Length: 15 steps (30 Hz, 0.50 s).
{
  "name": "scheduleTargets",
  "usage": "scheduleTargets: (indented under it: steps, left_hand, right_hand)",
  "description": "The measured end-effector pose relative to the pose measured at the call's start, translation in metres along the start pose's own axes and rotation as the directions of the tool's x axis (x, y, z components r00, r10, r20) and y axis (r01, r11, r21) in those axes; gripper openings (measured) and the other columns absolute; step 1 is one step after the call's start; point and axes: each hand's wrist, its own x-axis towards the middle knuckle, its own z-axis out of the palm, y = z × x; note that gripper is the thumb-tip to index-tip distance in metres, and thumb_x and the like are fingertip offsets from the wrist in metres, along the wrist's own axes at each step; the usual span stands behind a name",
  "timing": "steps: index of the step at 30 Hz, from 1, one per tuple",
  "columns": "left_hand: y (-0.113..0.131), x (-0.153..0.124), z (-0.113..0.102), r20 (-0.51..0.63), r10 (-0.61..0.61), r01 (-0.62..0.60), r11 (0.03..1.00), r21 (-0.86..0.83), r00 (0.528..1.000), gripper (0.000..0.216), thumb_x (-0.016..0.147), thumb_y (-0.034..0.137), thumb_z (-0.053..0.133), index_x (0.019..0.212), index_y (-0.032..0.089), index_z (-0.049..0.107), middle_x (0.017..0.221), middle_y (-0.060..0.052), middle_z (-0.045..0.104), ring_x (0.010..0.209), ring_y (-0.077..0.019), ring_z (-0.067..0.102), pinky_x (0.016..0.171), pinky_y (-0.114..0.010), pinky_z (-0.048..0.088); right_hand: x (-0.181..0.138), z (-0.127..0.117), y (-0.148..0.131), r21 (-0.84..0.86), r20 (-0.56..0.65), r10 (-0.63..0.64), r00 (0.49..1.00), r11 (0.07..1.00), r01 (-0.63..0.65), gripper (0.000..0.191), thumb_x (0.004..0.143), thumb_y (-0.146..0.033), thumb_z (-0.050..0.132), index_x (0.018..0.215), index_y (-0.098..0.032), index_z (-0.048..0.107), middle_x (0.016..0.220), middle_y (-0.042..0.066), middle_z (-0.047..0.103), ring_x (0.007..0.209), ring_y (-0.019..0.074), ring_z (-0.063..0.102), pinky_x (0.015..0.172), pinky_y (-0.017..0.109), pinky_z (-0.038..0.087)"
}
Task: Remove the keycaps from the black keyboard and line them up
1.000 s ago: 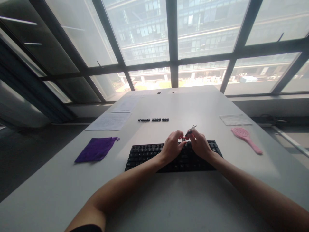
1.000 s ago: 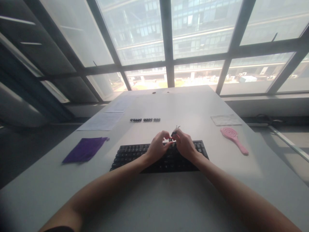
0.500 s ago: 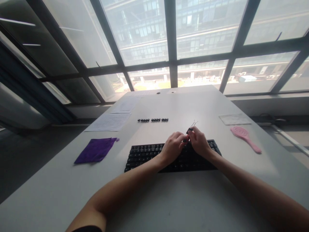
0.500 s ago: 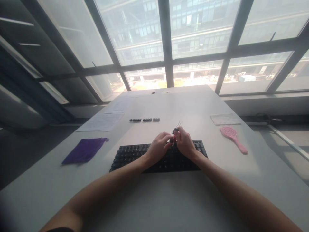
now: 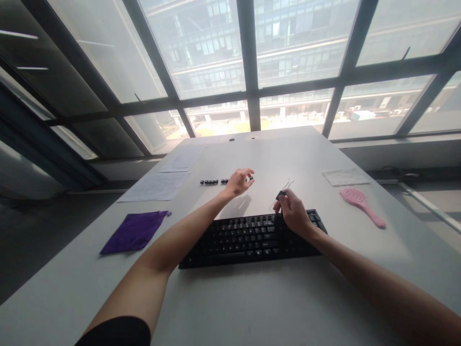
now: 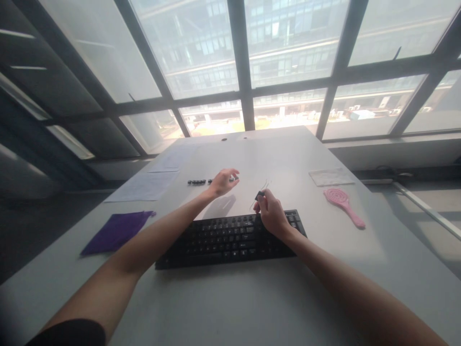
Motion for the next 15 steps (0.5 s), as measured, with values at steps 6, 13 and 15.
scheduleTargets:
  steps: [6, 13, 15]
  left_hand:
    - [-0.028, 0.012, 0.028, 0.087, -0.028, 0.019, 0.995, 0.103, 0.996, 0.029, 0.079, 0.021, 0.068, 0.108, 0.022, 0.068, 0.096, -0.003, 0.072, 0.101, -0.0247, 0.059, 0.093, -0.038, 0.044]
    - [-0.050, 0.020, 0.033, 0.096, -0.141, 0.133, 0.988, 0.081, 0.985, 0.033, 0.078, 0.029, 0.068, 0.111, 0.025, 0.067, 0.098, -0.001, 0.074, 0.101, -0.0237, 0.060, 0.097, -0.038, 0.043]
    - [-0.054, 0.022, 0.033, 0.109, -0.173, 0.165, 0.983, 0.078, 0.979, 0.034, 0.077, 0.031, 0.068, 0.111, 0.025, 0.068, 0.100, -0.001, 0.074, 0.101, -0.0239, 0.060, 0.098, -0.039, 0.043]
  right_hand:
    - [-0.001, 0.000, -0.003, 0.034, 0.020, 0.013, 1.000, 0.999, -0.013, 0.019, 0.100, -0.037, 0.041, 0.088, -0.023, 0.048, 0.069, 0.001, 0.067, 0.059, 0.0160, 0.062, 0.060, 0.028, 0.045]
    - [0.000, -0.002, -0.002, 0.110, 0.030, 0.038, 0.999, 0.993, -0.041, 0.023, 0.101, -0.038, 0.041, 0.086, -0.023, 0.048, 0.068, 0.000, 0.066, 0.057, 0.0146, 0.061, 0.060, 0.027, 0.045]
    - [0.001, -0.002, -0.002, 0.132, 0.027, 0.050, 0.998, 0.990, -0.053, 0.024, 0.101, -0.039, 0.042, 0.086, -0.022, 0.048, 0.068, 0.000, 0.066, 0.057, 0.0144, 0.061, 0.059, 0.027, 0.045]
